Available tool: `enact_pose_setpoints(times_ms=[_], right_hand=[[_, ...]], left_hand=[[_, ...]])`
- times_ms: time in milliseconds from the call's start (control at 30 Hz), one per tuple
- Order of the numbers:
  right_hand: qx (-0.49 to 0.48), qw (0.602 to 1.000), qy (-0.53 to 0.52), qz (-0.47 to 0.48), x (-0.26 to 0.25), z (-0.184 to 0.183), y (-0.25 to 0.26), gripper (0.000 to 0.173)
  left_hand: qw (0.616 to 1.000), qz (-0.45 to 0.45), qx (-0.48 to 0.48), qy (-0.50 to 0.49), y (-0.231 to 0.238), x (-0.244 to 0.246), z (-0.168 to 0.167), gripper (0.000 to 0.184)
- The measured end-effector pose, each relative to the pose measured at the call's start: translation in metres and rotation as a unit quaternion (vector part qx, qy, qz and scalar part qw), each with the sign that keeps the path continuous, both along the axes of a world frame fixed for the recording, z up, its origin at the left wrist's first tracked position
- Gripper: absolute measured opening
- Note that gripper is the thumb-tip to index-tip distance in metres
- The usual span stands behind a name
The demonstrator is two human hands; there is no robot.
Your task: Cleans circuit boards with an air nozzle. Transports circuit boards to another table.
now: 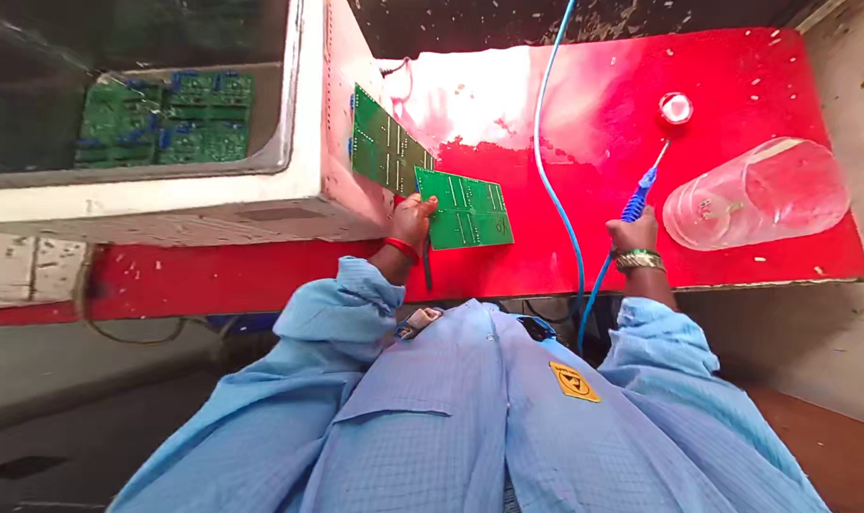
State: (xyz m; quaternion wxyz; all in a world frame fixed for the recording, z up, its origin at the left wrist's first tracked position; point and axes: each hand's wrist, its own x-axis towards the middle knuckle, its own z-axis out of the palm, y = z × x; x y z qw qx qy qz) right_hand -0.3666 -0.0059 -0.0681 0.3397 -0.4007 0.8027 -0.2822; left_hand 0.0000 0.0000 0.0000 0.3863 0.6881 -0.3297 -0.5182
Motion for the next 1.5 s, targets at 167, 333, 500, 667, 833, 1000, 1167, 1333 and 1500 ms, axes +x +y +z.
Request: enact_pose_setpoints(times_ms=[167, 333, 500, 667, 833, 1000, 1167, 1333, 1500], right_hand=[[-0.102, 0.961, -0.207, 0.155, 0.031, 0.028, 0.085, 0.078], [-0.013, 0.941, -0.193, 0.278, 0.075, 0.023, 0.14, 0.07], [0.064, 0.945, -0.166, 0.275, 0.08, 0.019, 0.156, 0.06], [0.101, 0.952, -0.173, 0.232, 0.079, 0.022, 0.146, 0.056], [0.128, 0.934, -0.172, 0.284, 0.087, 0.033, 0.143, 0.056], [0.123, 0.938, -0.183, 0.267, 0.079, 0.029, 0.137, 0.05], [0.135, 0.93, -0.184, 0.287, 0.071, 0.029, 0.143, 0.053], [0.098, 0.925, -0.162, 0.331, 0.084, 0.034, 0.151, 0.05], [0.106, 0.922, -0.135, 0.347, 0.084, 0.035, 0.149, 0.055]], left_hand=[[0.976, 0.119, -0.012, 0.181, 0.02, -0.013, -0.038, 0.039], [0.943, 0.154, -0.045, 0.292, 0.029, -0.026, -0.056, 0.049], [0.927, 0.198, -0.046, 0.316, 0.03, -0.034, -0.061, 0.053], [0.927, 0.191, -0.048, 0.318, 0.031, -0.034, -0.062, 0.052], [0.924, 0.196, -0.053, 0.325, 0.032, -0.034, -0.066, 0.052], [0.925, 0.198, -0.045, 0.32, 0.033, -0.032, -0.064, 0.054], [0.926, 0.2, -0.032, 0.319, 0.032, -0.036, -0.063, 0.052], [0.932, 0.205, -0.018, 0.297, 0.029, -0.026, -0.07, 0.058], [0.94, 0.204, -0.021, 0.274, 0.029, -0.035, -0.069, 0.054]])
